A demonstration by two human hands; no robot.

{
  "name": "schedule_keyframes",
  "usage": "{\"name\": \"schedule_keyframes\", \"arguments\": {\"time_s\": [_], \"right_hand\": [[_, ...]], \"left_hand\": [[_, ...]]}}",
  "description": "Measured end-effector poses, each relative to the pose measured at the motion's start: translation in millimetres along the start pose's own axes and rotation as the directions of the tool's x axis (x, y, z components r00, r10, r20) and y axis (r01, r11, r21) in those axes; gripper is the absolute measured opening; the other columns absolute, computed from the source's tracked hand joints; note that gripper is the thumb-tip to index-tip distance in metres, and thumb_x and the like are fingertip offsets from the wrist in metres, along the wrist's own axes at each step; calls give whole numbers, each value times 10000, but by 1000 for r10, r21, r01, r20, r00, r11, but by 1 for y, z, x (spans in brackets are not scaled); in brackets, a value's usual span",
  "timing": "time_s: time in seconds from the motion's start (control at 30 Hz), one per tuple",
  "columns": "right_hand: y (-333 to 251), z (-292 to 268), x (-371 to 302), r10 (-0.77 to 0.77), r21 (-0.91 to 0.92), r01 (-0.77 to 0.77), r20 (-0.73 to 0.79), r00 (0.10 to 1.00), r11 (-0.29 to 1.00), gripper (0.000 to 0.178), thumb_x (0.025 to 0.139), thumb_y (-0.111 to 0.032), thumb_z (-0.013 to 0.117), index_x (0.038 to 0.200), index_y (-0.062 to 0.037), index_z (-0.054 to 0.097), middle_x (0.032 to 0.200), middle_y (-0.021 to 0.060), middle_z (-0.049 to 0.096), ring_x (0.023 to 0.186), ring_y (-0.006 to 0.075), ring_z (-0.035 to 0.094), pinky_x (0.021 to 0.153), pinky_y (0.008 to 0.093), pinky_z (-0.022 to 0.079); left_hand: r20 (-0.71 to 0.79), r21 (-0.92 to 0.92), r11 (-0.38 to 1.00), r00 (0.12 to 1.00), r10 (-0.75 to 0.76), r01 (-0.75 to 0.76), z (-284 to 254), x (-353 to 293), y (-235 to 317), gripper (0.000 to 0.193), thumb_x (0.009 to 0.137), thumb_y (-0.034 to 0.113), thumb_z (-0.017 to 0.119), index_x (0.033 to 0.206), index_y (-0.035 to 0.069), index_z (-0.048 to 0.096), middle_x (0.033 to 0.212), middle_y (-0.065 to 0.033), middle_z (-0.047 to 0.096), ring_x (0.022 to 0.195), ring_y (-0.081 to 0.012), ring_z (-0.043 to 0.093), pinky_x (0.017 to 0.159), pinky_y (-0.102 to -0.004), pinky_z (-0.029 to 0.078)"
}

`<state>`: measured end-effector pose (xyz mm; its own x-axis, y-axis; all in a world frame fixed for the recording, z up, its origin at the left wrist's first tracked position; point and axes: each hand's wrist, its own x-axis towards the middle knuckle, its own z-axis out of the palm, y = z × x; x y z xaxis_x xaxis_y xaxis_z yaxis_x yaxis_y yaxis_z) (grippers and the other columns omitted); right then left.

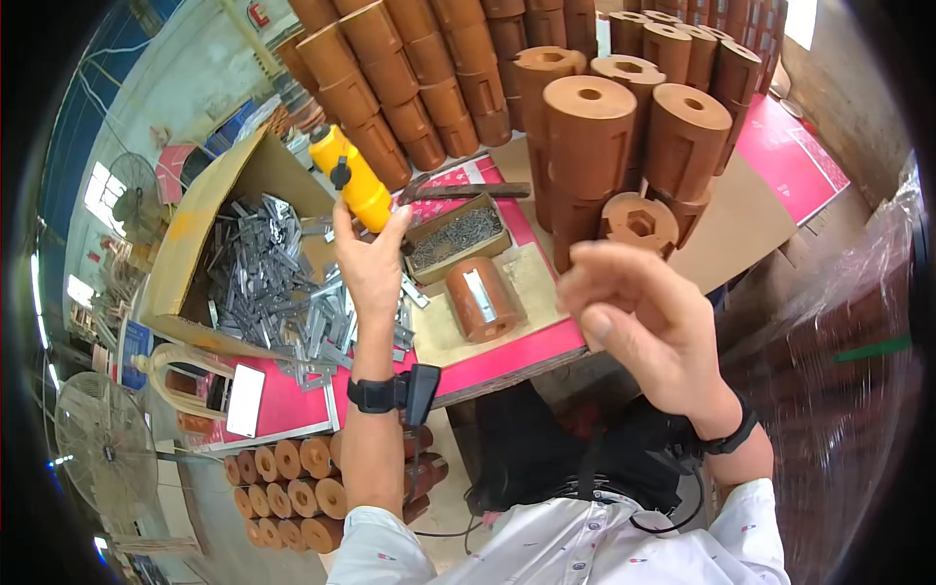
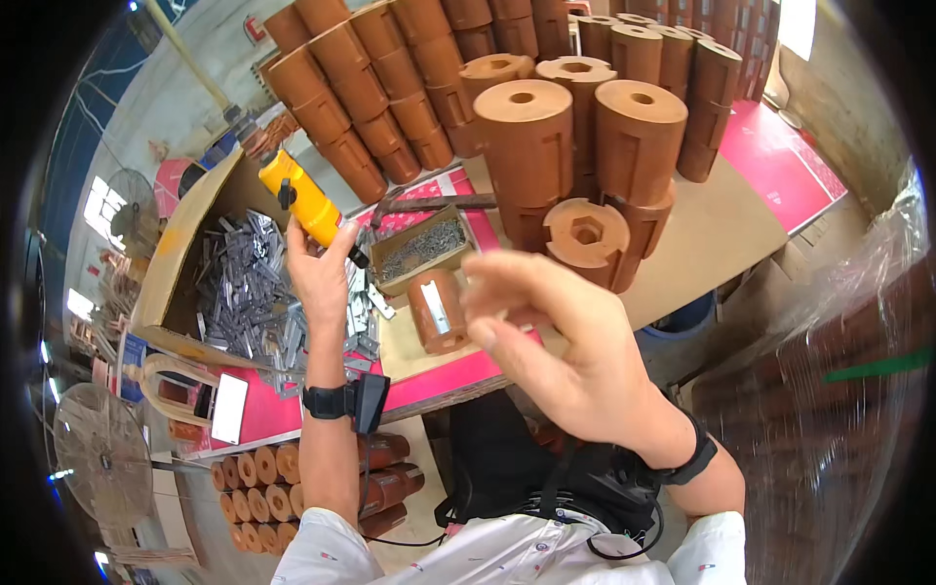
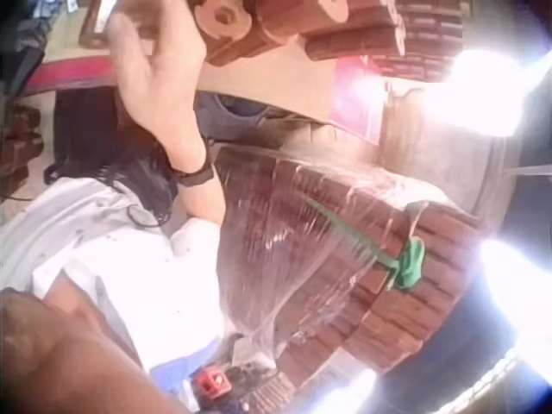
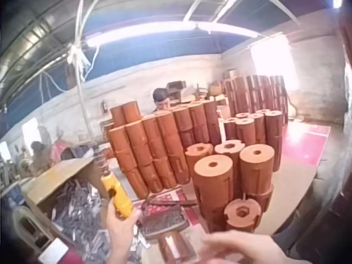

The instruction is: The recorder uses a pneumatic screwdriver to attach metal brackets to wooden cylindrical components at a workbench.

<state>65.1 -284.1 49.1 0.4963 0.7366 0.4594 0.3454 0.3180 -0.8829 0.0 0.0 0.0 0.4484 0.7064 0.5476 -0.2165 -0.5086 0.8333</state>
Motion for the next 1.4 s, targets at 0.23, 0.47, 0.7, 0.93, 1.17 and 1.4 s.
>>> {"name": "schedule_keyframes", "arguments": {"time_s": [0.23, 0.47, 0.7, 0.93, 1.17, 1.4], "right_hand": [[26, 49, 68, -109, -59, 107, -38, 993, 992, 699, 907, -127, 663, 1471, 20, 279, 1385, 197, 453, 1241, 272, 496, 990, 367, 450], [22, 81, 86, 54, -1, -55, -186, 981, 998, 609, 874, -77, 705, 1386, -29, 379, 1168, 55, 573, 1042, 120, 559, 933, 288, 473], [22, 62, 75, 138, -40, -156, -291, 947, 987, 495, 858, -18, 675, 1312, -24, 476, 1081, 52, 623, 980, 116, 596, 903, 287, 493], [39, 54, 68, 163, -4, -168, -204, 965, 986, 615, 828, -76, 632, 1383, 14, 384, 1045, 94, 624, 933, 143, 600, 835, 296, 499], [65, 39, 63, 129, 127, -121, -59, 990, 985, 566, 807, -34, 737, 1300, -22, 460, 1034, 39, 610, 928, 105, 596, 852, 278, 496], [69, 30, 55, 79, 17, -78, -39, 996, 997, 500, 784, -7, 737, 1228, -5, 507, 1090, 102, 641, 972, 163, 632, 870, 306, 504]], "left_hand": [[144, -88, 996, 989, -13, 26, 17, -37, 20, 651, 776, 131, 791, 1333, 21, 471, 1084, -77, 576, 969, -187, 592, 836, -337, 496], [238, 65, 964, 942, 237, -259, 39, -72, 51, 827, 702, 92, 765, 1402, 11, 333, 1099, -186, 486, 1025, -389, 511, 835, -454, 466], [566, 31, 997, 821, -79, 75, -13, -51, 14, 697, 686, 72, 788, 1334, 54, 532, 1269, -142, 531, 1079, -242, 566, 851, -324, 504], [728, 483, 822, 660, -187, -300, 13, -58, -15, 938, 580, 398, 880, 1367, 65, 494, 1464, -277, 345, 1379, -450, 280, 1130, -524, 258], [763, 602, 584, 609, -219, -544, 40, -57, -26, 646, 547, 373, 859, 1083, 60, 680, 1300, -246, 508, 1276, -375, 409, 1021, -470, 335], [815, 555, 542, 543, -202, -631, 38, -51, -27, 607, 595, 345, 825, 1137, 120, 669, 1140, -167, 541, 1133, -340, 480, 926, -434, 404]]}}
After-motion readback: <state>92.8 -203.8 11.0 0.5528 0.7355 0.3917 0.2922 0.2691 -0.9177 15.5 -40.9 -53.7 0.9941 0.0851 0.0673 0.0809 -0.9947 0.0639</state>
